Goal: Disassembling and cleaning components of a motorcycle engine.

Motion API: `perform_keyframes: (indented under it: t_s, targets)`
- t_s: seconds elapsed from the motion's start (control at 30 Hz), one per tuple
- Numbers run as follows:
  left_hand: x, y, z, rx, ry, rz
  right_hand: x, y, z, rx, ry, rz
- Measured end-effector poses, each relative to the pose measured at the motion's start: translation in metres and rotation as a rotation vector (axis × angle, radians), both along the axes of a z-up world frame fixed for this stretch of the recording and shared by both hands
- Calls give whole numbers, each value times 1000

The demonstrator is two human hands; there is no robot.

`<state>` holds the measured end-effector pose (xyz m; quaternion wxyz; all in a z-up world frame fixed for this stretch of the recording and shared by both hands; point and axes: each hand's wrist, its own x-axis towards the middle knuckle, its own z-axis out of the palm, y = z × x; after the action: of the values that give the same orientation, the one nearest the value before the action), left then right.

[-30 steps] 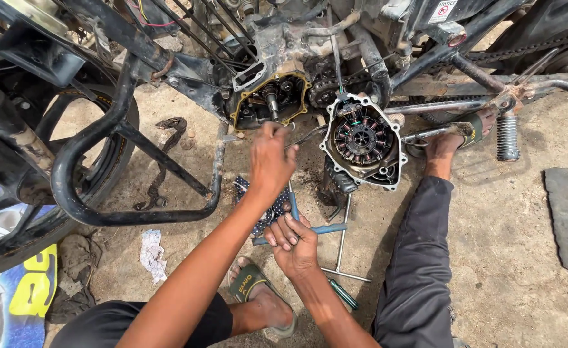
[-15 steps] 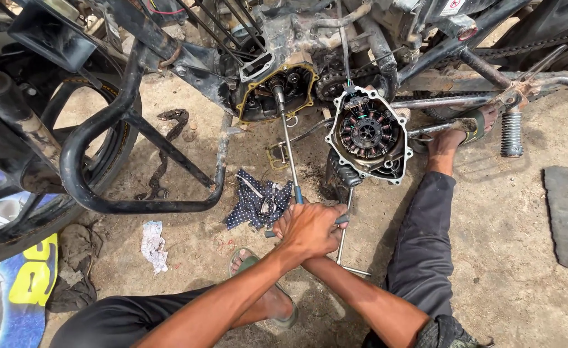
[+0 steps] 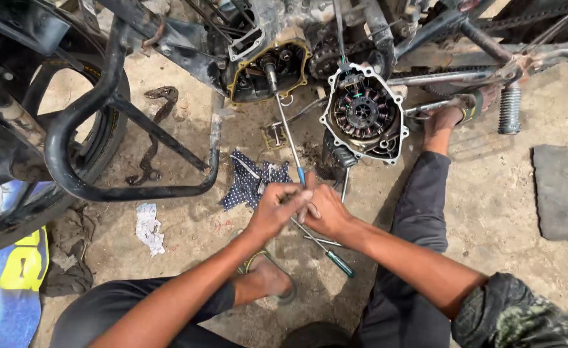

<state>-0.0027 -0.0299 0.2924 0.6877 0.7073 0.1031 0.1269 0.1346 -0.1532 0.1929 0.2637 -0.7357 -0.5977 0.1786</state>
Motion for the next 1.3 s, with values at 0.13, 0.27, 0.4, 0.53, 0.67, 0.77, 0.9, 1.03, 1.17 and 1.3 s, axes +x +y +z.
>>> perform_keyframes:
  t_s: [0.13, 0.27, 0.4, 0.53, 0.67, 0.77, 0.9, 1.03, 1.17, 1.3]
  targets:
    - [30, 68, -11, 74, 142, 69, 3, 22, 84, -149, -106, -50]
    - [69, 96, -56, -3, 490, 47, -12, 18, 118, -265, -144, -154]
    - [98, 90, -55, -132, 553, 45, -19, 11, 138, -295, 1, -389]
    - [99, 90, -48, -139, 580, 68, -40, -28, 85, 181, 321, -711]
    - [93, 99, -80, -216, 585, 59, -61, -5, 81, 600, 1957, -787]
    - [90, 112, -95, -211, 536, 32, -64, 26, 77, 704, 2527, -544]
    - [90, 112, -86, -313, 443, -35, -62, 39, 18, 877, 2538, -84]
    - [90, 115, -91, -385, 438, -102, -60, 40, 48, 790, 2252, -352]
    - [102, 121, -83, -320, 462, -64, -38, 34, 64, 413, 1182, -435]
    - [100, 109, -69, -190, 546, 77, -31, 22, 80, 0, 307, -300]
